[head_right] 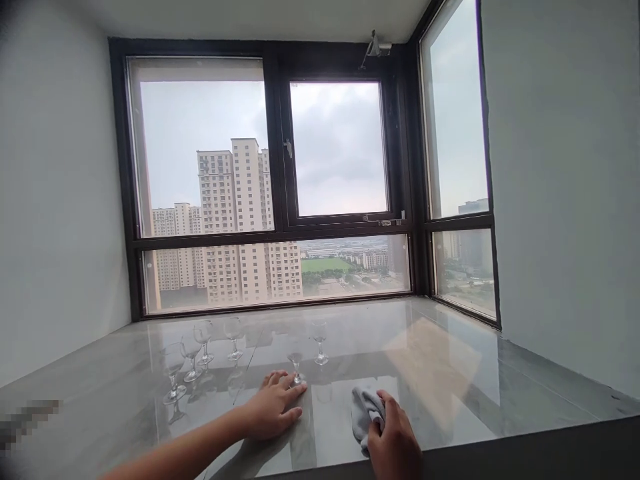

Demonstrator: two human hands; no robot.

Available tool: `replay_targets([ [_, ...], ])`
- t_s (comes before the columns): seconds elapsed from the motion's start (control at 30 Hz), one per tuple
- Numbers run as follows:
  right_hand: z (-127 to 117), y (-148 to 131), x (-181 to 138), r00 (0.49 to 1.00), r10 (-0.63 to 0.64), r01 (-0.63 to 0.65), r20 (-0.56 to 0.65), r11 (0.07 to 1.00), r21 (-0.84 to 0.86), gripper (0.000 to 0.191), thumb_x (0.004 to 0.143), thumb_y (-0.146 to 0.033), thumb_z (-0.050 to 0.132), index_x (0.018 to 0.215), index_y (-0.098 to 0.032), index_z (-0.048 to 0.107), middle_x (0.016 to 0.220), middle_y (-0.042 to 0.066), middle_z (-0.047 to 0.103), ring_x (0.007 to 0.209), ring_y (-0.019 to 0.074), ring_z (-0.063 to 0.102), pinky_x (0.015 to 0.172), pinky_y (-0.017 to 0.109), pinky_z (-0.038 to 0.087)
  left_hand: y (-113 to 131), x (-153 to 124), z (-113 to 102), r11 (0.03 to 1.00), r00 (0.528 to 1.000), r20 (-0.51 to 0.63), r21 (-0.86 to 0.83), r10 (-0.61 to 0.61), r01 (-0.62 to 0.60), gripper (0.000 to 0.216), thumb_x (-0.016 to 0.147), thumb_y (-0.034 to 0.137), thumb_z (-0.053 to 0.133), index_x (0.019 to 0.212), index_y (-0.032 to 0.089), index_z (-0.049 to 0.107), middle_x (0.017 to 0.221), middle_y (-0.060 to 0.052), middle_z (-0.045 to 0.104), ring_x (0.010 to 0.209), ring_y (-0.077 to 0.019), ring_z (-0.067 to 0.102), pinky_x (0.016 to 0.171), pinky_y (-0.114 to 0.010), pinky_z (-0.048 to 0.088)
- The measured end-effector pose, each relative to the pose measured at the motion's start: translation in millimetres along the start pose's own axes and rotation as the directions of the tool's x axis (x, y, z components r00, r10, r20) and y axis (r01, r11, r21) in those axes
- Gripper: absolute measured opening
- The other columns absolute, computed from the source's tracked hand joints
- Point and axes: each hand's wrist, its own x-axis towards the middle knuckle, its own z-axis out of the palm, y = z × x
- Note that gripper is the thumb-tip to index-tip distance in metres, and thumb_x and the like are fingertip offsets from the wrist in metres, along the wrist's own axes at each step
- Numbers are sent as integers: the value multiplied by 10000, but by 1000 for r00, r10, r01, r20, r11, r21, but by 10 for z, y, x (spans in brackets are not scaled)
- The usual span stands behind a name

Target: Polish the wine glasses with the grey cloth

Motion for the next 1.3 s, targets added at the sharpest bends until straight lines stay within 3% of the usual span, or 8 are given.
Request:
replay_targets([
  [0.13,-18,4,25,998,7,-7,59,1000,-11,410,820,-371,426,1148,-240,633,1129,123,750,978,310,711,697,359,532,-553,-357,-156,986,987,-19,49,-158,159,672,975,658,334,1561,353,461,1677,-79,372,1558,-426,238,1258,-665,101],
  [0.33,-13,2,40,995,53,-53,84,999,1,414,834,-405,415,1152,-250,630,1149,122,749,941,289,718,682,332,526,-1261,-543,-371,926,928,-8,52,-373,373,648,982,616,359,1553,333,476,1696,-81,332,1578,-396,212,1262,-641,130],
  [0.5,8,-41,-5,999,33,-32,21,998,-52,427,871,-359,349,1184,-232,610,1163,127,733,958,294,711,701,353,517,-1333,-598,-413,907,910,-51,72,-412,415,634,991,574,348,1544,302,496,1677,-99,369,1564,-367,273,1263,-609,166],
  [0.8,1,14,35,997,46,-45,57,999,-32,413,827,-391,413,1145,-250,636,1123,114,753,924,292,721,667,344,529,-1491,-666,-320,838,843,-95,102,-529,537,686,992,583,318,1583,253,433,1692,-132,328,1567,-382,261,1268,-580,172],
  [0.97,-17,-44,22,999,34,-34,30,999,-12,391,835,-359,410,1137,-247,632,1110,116,751,962,295,717,689,347,538,-1154,-676,-152,788,789,-173,92,-589,608,712,969,533,366,1603,209,381,1691,-165,310,1567,-410,236,1254,-635,163],
  [1.13,-10,-72,-6,1000,13,-13,7,1000,-5,389,863,-331,376,1154,-241,618,1128,117,741,983,294,714,724,356,533,-372,-300,0,948,941,-131,27,-312,318,686,946,537,402,1571,255,435,1683,-132,325,1564,-377,239,1271,-579,186],
  [1.23,-21,-76,-1,999,39,-39,25,999,6,389,863,-361,393,1150,-248,630,1128,116,748,924,284,721,686,339,527,28,182,66,982,977,-100,-38,-186,184,720,924,578,446,1589,305,402,1700,-116,297,1571,-400,202,1261,-617,167],
  [1.3,-34,-97,1,998,53,-53,16,999,11,385,866,-374,402,1151,-255,633,1128,116,751,918,284,723,683,337,528,213,528,92,981,978,-86,-62,-190,185,764,908,586,468,1611,312,354,1722,-110,244,1567,-437,191,1247,-665,134],
])
